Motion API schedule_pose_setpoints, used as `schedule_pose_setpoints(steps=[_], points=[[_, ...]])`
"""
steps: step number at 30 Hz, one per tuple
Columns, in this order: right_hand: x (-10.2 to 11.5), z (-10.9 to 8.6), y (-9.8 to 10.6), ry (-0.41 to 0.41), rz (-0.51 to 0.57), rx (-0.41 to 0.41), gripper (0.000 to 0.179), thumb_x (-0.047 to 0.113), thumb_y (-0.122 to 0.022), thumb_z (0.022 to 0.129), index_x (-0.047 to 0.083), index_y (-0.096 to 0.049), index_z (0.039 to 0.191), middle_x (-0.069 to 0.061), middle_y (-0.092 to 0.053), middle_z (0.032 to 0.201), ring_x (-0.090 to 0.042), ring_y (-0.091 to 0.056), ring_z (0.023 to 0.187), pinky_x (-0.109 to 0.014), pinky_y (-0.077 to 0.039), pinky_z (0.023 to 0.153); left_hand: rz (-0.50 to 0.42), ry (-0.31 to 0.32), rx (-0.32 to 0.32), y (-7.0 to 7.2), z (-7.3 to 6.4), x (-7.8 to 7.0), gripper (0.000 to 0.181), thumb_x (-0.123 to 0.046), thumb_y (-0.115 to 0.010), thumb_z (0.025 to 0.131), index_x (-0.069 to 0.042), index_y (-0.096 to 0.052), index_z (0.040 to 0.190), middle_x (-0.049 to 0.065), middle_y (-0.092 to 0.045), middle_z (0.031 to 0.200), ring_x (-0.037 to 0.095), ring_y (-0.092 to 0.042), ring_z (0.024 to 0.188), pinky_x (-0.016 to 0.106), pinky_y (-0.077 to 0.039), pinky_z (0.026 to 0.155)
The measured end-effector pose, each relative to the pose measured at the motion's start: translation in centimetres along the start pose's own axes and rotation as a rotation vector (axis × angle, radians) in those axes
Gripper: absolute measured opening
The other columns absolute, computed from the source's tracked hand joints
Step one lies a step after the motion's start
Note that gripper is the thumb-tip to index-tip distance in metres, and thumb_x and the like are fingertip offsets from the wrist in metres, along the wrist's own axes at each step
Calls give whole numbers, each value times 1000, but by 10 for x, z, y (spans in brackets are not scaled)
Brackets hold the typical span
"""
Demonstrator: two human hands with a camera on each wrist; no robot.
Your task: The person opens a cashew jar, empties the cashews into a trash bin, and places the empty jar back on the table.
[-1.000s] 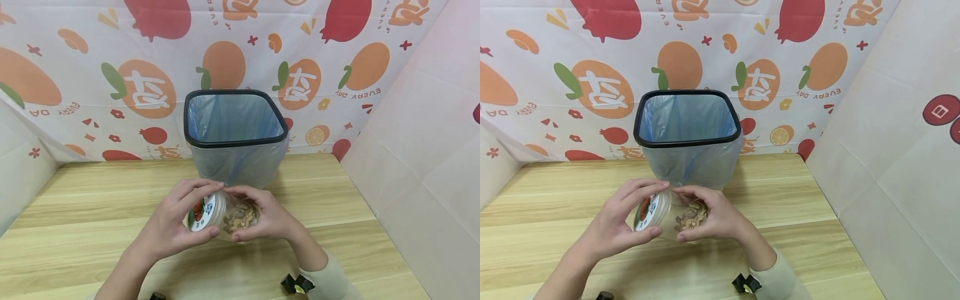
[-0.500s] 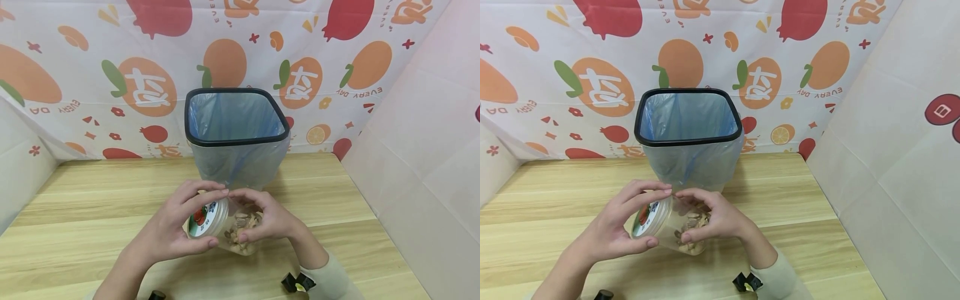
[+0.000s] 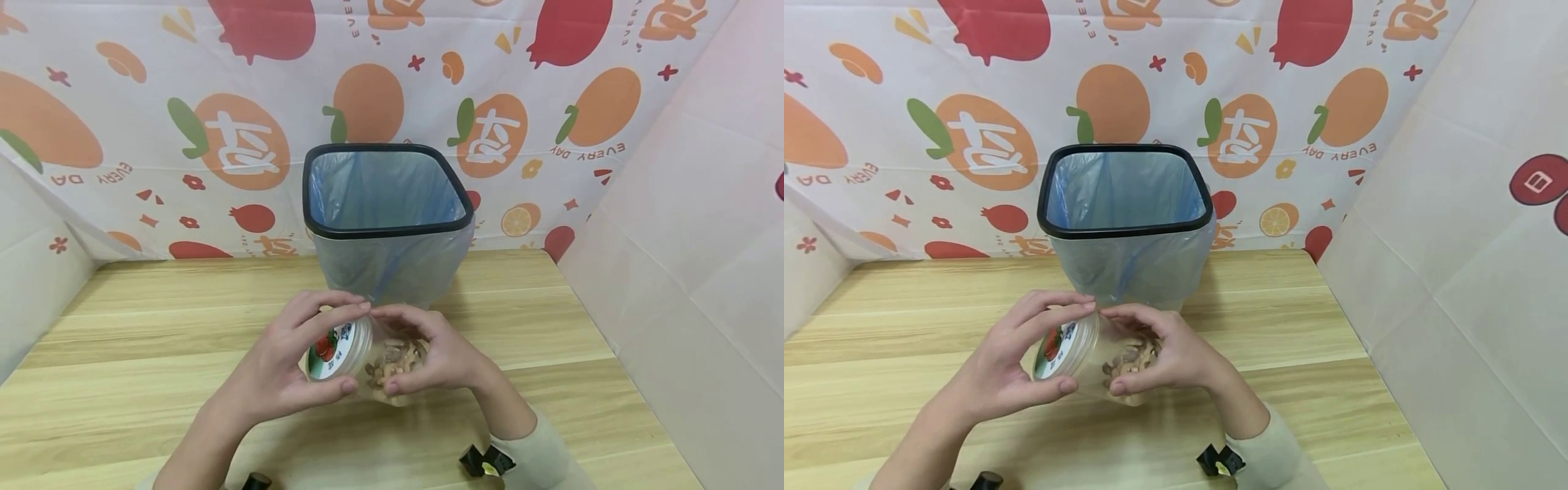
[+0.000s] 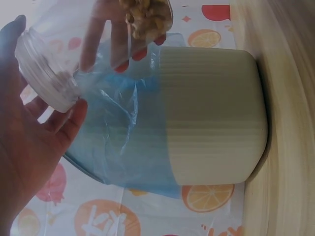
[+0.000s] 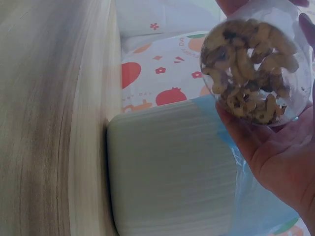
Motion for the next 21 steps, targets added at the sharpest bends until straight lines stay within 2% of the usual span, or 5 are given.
schedule_pose_setpoints(steps=[4, 9, 13, 17, 21], points=[[1, 1, -1, 11, -63, -34, 85, 12, -91, 67, 12, -52, 142, -5, -59, 139, -22, -60, 123, -39, -49, 105, 33, 47, -5, 0, -1, 3, 63, -51, -74, 86, -10, -63, 133, 6, -60, 130, 21, -53, 118, 18, -42, 99], [1, 1, -1, -14, -92, -53, 84, 13, -91, 67, 15, -53, 142, -2, -59, 139, -20, -61, 121, -37, -51, 102, 61, 105, 8, 0, -4, 6, 65, -45, -80, 82, -14, -62, 135, 2, -60, 133, 19, -53, 119, 18, -43, 97], [1, 1, -1, -24, -84, -48, 83, 13, -91, 68, 14, -53, 142, -2, -60, 139, -21, -60, 123, -37, -50, 104, 71, 130, 21, 1, -5, 6, 66, -52, -76, 83, -17, -60, 137, 0, -58, 135, 18, -52, 121, 18, -43, 98], [0, -1, 0, -46, -26, -19, 79, 20, -90, 71, 13, -54, 141, -4, -60, 137, -23, -60, 122, -39, -52, 101, 31, 60, 21, 0, -2, 3, 67, -56, -72, 86, -14, -61, 137, 5, -58, 135, 22, -52, 122, 21, -42, 101], [-3, -3, 1, -70, 33, 18, 76, 42, -85, 78, 14, -53, 141, -5, -61, 135, -22, -62, 117, -40, -56, 92, -30, -46, 20, -1, 1, -2, 64, -52, -72, 87, -9, -62, 134, 12, -59, 131, 25, -53, 120, 24, -41, 102]])
Point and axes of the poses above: each hand's wrist, its own z-axis towards the middle knuckle, its own y-axis out of the back of the hand, x = y × z, the point moved 3 cm from there along z, towards the middle knuckle
